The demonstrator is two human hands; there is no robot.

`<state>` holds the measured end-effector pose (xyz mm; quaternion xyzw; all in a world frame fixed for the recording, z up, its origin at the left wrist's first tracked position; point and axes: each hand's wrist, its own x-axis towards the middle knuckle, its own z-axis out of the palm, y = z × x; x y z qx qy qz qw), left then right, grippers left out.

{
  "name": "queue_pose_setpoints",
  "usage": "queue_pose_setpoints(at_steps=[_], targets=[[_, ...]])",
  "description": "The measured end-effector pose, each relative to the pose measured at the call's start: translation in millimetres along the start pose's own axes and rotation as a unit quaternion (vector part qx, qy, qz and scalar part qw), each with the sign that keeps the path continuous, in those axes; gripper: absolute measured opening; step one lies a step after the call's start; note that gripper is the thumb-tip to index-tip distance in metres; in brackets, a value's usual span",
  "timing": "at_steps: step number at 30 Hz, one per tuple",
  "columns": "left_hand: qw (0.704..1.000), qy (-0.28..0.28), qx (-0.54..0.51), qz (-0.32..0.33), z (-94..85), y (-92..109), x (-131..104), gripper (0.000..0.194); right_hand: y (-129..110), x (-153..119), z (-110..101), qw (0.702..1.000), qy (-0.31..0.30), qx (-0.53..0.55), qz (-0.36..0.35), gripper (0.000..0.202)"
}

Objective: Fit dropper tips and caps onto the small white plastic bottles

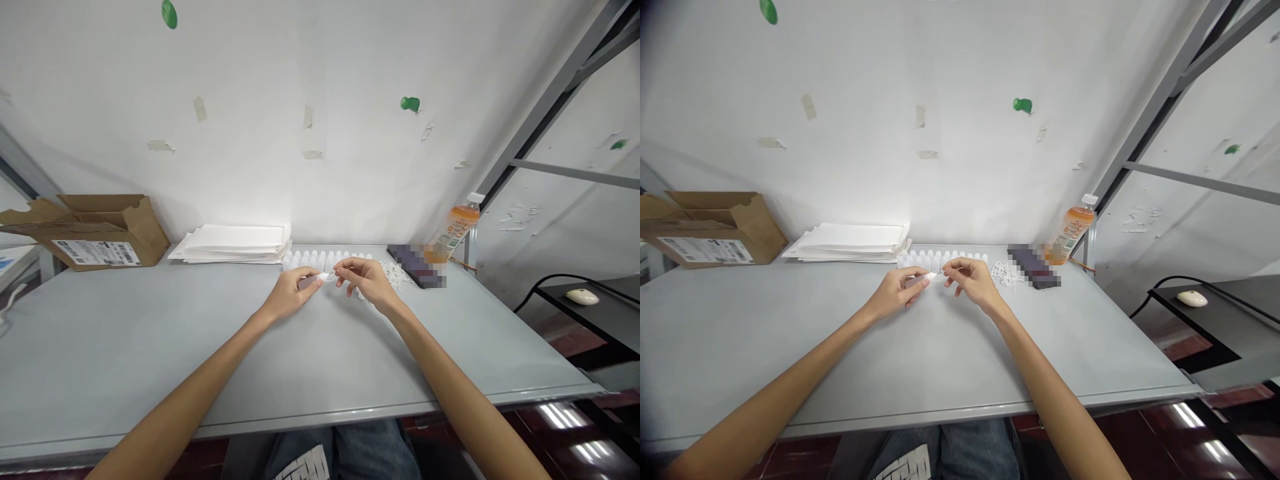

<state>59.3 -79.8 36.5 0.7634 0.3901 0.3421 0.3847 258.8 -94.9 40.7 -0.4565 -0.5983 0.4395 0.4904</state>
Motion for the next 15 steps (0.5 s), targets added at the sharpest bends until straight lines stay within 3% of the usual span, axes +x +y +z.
queue_pose_setpoints(at_steps=[15], targets=[[1.0,0.001,0.003,0.009,0.9,-4.1,0.4,0.033,-1.2,-1.3,1.6,1.0,-0.022,-0.01,0.001,0.03]])
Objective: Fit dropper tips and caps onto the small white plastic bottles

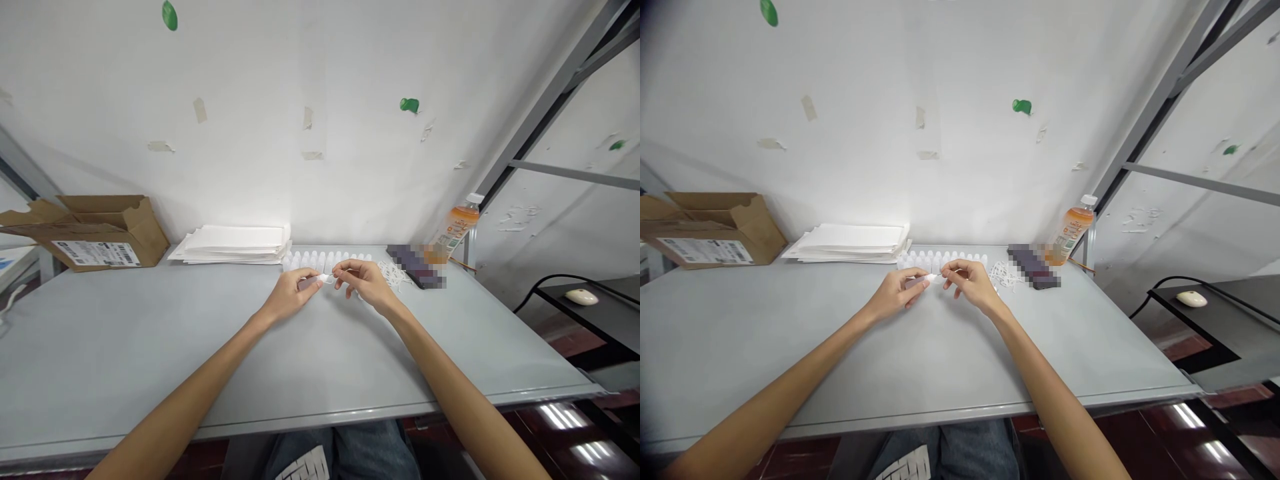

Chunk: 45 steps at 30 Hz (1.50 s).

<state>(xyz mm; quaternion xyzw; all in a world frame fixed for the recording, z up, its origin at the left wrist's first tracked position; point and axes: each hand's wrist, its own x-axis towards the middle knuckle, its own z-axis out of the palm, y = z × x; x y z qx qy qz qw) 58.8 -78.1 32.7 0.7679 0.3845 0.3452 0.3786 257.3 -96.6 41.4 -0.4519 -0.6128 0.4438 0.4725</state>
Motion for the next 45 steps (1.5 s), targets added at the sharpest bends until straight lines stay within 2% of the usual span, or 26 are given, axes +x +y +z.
queue_pose_setpoints(at_steps=[12,19,27,39,45], targets=[[0.998,-0.021,-0.05,-0.014,0.1,-2.1,-0.1,0.028,-2.9,-1.1,-0.1,1.0,-0.01,0.002,0.008,0.031],[0.998,-0.021,-0.055,-0.02,0.2,-4.6,0.0,0.032,-2.0,0.0,0.1,1.0,-0.011,0.004,0.014,0.031],[1.0,0.001,0.018,-0.006,0.2,-6.2,0.7,0.036,2.0,0.2,2.2,1.0,-0.005,0.0,0.017,0.032],[0.99,0.03,0.117,0.068,5.3,-13.5,2.2,0.027,12.7,0.3,8.5,1.0,0.003,-0.015,0.005,0.033],[0.985,0.023,0.141,0.101,7.7,-17.0,1.2,0.025,16.7,0.7,9.6,1.0,-0.006,-0.018,0.005,0.033]])
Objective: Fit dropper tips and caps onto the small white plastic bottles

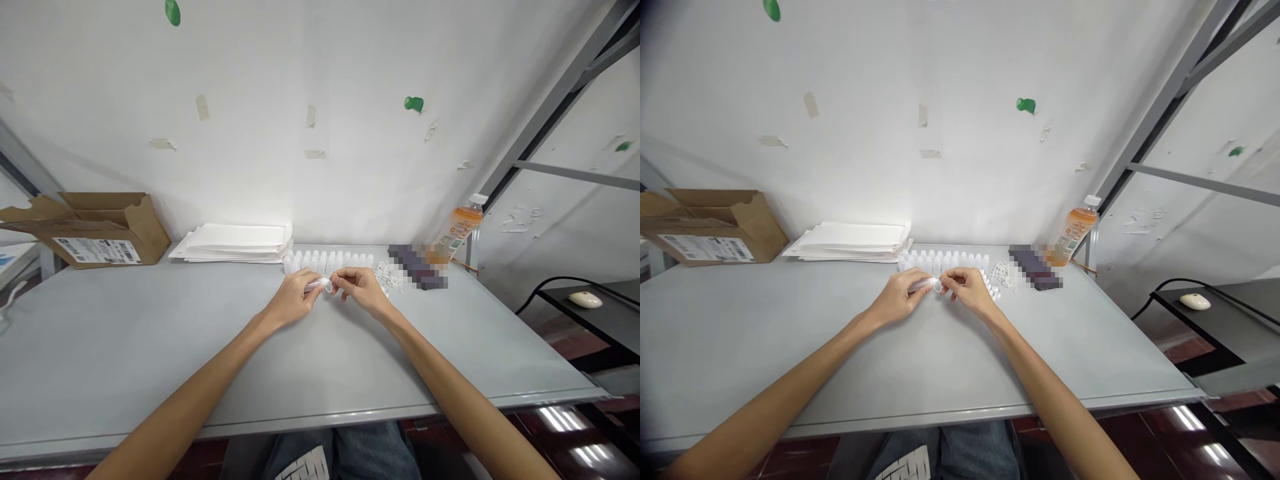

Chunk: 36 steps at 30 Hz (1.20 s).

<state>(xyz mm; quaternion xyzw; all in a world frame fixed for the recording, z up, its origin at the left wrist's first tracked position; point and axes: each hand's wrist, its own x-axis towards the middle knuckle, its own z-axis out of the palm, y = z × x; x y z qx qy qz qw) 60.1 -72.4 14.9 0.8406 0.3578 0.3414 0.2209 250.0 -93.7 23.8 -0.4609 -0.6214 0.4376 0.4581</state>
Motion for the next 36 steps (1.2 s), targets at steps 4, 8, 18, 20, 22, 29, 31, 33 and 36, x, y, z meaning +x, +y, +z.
queue_pose_setpoints(at_steps=[4,8,18,20,22,29,31,33,36], targets=[[1.0,-0.007,0.015,0.014,-0.1,0.2,-0.7,0.023,1.2,0.2,0.1,1.0,-0.001,-0.002,0.003,0.033],[1.0,-0.004,0.019,0.02,0.8,-0.3,-1.4,0.022,1.8,-0.2,0.8,1.0,-0.004,0.005,0.005,0.034],[1.0,0.004,-0.019,-0.011,0.4,-3.8,1.5,0.025,-5.1,1.8,-5.2,1.0,-0.019,-0.008,0.009,0.032],[0.999,0.012,-0.023,-0.019,-2.1,-3.1,2.8,0.026,-7.2,2.6,-7.6,1.0,-0.013,-0.001,0.003,0.033],[0.999,0.019,-0.024,-0.025,-4.1,-2.4,3.5,0.028,-8.4,2.9,-9.0,1.0,-0.003,0.001,-0.003,0.033],[1.0,0.011,-0.02,-0.02,-4.3,-1.1,2.9,0.027,-9.4,2.1,-8.2,1.0,0.0,-0.016,-0.015,0.031],[1.0,0.006,-0.017,-0.021,-3.8,-0.4,2.6,0.027,-8.9,2.2,-7.5,1.0,-0.003,-0.019,-0.015,0.031],[1.0,0.001,-0.016,-0.02,-3.5,0.7,2.3,0.026,-7.6,2.4,-6.9,1.0,-0.007,-0.022,-0.016,0.031],[1.0,-0.006,-0.016,-0.014,-3.5,2.3,2.0,0.026,-4.5,2.5,-5.9,0.999,-0.007,-0.026,-0.017,0.029]])
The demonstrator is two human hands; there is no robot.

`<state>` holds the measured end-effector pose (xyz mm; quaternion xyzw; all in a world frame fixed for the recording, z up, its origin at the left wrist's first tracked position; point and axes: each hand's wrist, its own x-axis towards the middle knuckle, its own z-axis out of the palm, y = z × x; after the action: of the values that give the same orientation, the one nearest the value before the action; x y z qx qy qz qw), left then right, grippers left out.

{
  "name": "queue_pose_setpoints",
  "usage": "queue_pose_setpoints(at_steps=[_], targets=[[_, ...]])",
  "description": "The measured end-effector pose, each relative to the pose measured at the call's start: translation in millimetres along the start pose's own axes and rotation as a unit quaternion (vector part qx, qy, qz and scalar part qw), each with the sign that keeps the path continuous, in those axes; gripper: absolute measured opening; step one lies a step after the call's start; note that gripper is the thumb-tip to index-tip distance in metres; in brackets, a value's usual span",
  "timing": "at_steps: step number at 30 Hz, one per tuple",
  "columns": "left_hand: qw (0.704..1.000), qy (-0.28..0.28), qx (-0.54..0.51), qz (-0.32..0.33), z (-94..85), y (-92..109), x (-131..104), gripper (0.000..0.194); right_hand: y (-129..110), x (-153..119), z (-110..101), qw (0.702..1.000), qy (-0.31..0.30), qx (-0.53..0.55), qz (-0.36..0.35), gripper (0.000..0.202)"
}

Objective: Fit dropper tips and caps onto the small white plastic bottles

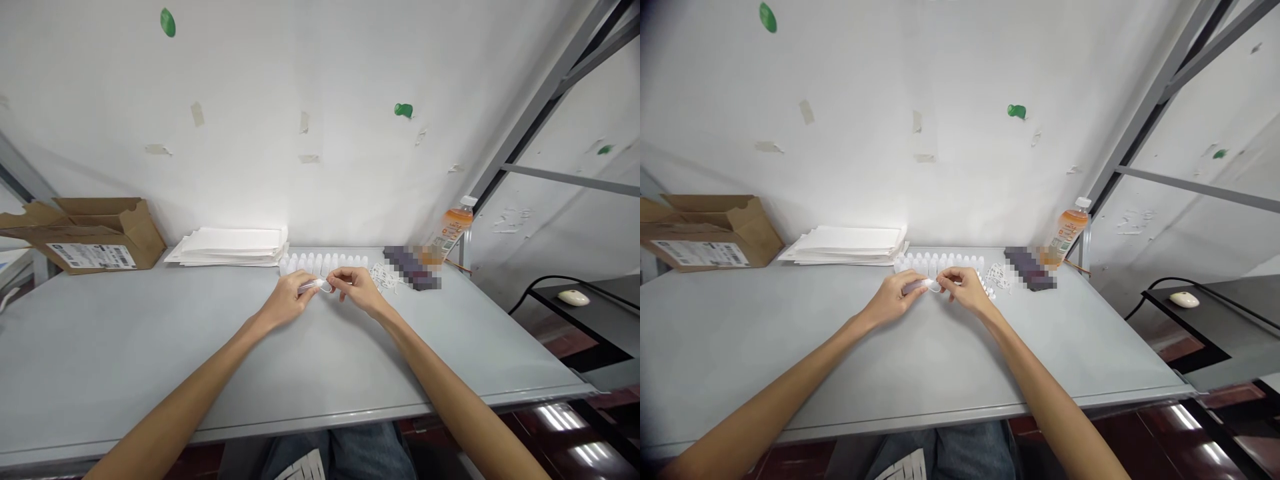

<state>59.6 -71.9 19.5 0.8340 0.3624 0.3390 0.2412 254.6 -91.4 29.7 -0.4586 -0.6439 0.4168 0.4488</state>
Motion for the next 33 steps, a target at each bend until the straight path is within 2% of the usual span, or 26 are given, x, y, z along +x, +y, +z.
queue_pose_setpoints(at_steps=[6,11,13,17,22,24,28,31,33], targets=[[1.0,-0.004,-0.001,0.005,-0.6,0.3,-0.5,0.025,0.6,-1.8,2.2,1.0,-0.012,0.001,0.007,0.027],[1.0,0.023,0.007,0.017,-8.9,1.6,1.5,0.024,-8.7,-2.7,-0.2,1.0,-0.006,0.014,-0.003,0.031],[0.998,0.06,0.007,0.026,-16.8,1.4,4.1,0.022,-12.0,-2.3,-4.3,1.0,0.018,0.021,-0.013,0.032],[0.982,0.183,-0.033,0.029,-38.5,-7.1,11.5,0.021,-13.6,-0.8,-15.5,0.995,0.095,0.013,-0.023,0.036],[0.957,0.281,-0.057,-0.039,-60.7,-31.4,18.6,0.027,-9.1,-0.3,-20.8,0.992,0.121,-0.033,-0.022,0.043],[0.949,0.301,-0.05,-0.075,-65.3,-42.1,19.5,0.03,-7.2,-0.3,-20.4,0.991,0.123,-0.053,-0.02,0.045],[0.946,0.282,-0.002,-0.157,-70.5,-62.4,17.4,0.031,-4.8,0.2,-20.8,0.988,0.128,-0.081,-0.026,0.048],[0.947,0.23,0.043,-0.219,-71.7,-75.1,13.9,0.029,-4.6,0.2,-22.2,0.986,0.131,-0.094,-0.034,0.049],[0.949,0.203,0.057,-0.233,-70.9,-81.3,11.8,0.028,-5.1,-0.2,-22.7,0.984,0.133,-0.109,-0.035,0.051]])
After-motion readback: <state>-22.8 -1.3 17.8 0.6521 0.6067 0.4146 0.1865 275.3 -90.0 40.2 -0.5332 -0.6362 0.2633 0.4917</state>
